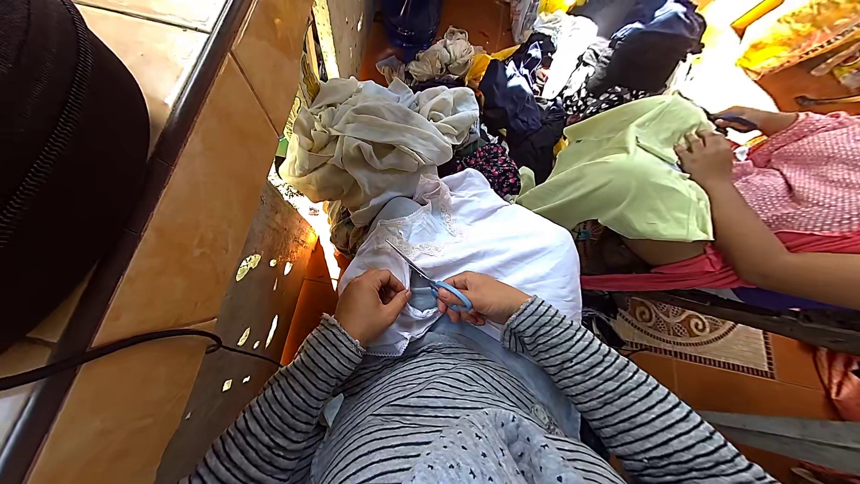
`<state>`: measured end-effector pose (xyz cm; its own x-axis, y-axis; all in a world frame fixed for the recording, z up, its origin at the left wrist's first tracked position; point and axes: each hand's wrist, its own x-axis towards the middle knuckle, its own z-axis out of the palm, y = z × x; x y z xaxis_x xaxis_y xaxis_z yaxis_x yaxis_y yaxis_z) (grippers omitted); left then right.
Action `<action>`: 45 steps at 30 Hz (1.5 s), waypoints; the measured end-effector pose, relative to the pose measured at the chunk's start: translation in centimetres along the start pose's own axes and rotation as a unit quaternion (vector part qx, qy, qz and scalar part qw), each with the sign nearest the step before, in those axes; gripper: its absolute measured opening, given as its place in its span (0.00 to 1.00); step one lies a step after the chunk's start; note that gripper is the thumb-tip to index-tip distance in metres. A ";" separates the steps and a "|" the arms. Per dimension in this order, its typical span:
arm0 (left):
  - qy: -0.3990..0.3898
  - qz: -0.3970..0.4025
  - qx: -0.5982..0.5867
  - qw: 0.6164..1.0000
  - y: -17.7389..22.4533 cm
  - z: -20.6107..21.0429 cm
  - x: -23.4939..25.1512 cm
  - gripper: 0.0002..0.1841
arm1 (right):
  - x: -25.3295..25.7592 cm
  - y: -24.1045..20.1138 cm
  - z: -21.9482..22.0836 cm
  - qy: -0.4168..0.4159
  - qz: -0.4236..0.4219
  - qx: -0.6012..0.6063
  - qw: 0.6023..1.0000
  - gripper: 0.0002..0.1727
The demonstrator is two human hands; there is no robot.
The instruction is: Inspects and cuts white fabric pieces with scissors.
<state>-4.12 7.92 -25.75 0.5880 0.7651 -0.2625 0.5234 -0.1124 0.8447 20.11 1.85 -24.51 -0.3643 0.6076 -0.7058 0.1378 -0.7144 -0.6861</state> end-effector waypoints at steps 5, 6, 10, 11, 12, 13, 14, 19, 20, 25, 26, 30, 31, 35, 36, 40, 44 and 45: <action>-0.014 -0.002 0.019 1.000 0.0 0.1 -0.1 0.13 | 0.4 -0.2 -0.8 -0.022 0.013 -0.004 1.000 0.16; -0.018 -0.005 0.021 1.000 0.0 0.1 -0.1 0.13 | 0.3 -0.3 -1.0 -0.021 0.015 -0.016 1.000 0.16; -0.023 -0.009 0.026 0.999 0.0 0.1 -0.1 0.14 | -0.1 -0.9 -1.9 -0.005 0.027 -0.059 0.998 0.13; -0.025 -0.011 0.028 0.999 0.1 0.1 -0.1 0.13 | -0.2 -0.8 -2.1 -0.001 0.027 -0.060 0.998 0.13; -0.026 -0.012 0.029 0.999 0.1 0.1 -0.1 0.14 | -0.3 -0.7 -2.3 0.001 0.027 -0.059 0.998 0.13; -0.028 -0.011 0.031 0.999 0.1 0.2 -0.1 0.14 | -0.4 -0.6 -2.4 0.001 0.026 -0.057 0.998 0.13; -0.028 -0.010 0.036 0.999 0.1 0.2 0.0 0.14 | -0.5 -0.5 -2.5 -0.002 0.024 -0.057 0.998 0.12; -0.029 -0.005 0.055 0.998 0.3 0.2 -0.1 0.15 | 0.0 -1.0 -2.1 -0.016 0.028 -0.067 0.997 0.12; -0.031 -0.006 0.055 0.998 0.4 0.2 -0.1 0.15 | 0.2 -1.2 -1.9 -0.013 0.030 -0.059 0.998 0.13; -0.040 -0.008 0.057 0.998 0.4 0.0 -0.1 0.15 | 0.8 -1.5 -1.7 -0.002 0.028 -0.035 0.999 0.13; -0.042 -0.008 0.058 0.997 0.4 -0.1 -0.1 0.15 | 0.7 -1.3 -1.8 -0.001 0.025 -0.034 0.999 0.12; -0.046 -0.010 0.055 0.997 0.4 -0.1 -0.1 0.15 | 0.3 -0.8 -2.5 -0.003 0.017 -0.029 0.999 0.11; -0.046 -0.010 0.054 0.997 0.4 -0.1 -0.1 0.15 | 0.2 -0.8 -2.5 -0.005 0.020 -0.026 0.999 0.11; -0.045 -0.011 0.057 0.997 0.5 0.0 -0.1 0.15 | 0.2 -0.7 -1.6 -0.015 0.029 0.000 0.999 0.13; -0.043 -0.009 0.056 0.997 0.5 0.0 -0.1 0.15 | 0.4 -0.7 -1.4 -0.017 0.027 0.009 0.999 0.14; -0.033 -0.001 0.048 0.998 0.3 0.1 -0.2 0.15 | 0.7 -0.8 -0.9 -0.014 0.022 0.016 1.000 0.13; -0.032 0.003 0.044 0.999 0.3 0.1 -0.2 0.15 | 0.7 -0.6 -1.1 -0.009 0.014 0.018 1.000 0.13; -0.029 0.005 0.043 0.999 0.2 0.2 -0.2 0.15 | 0.7 -0.5 -1.2 -0.012 0.010 0.017 1.000 0.13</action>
<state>-4.03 7.61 -25.61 0.6269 0.7258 -0.2832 0.5670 -0.1757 0.8048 20.91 3.05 -24.92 -0.3833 0.5856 -0.7143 0.1134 -0.7376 -0.6656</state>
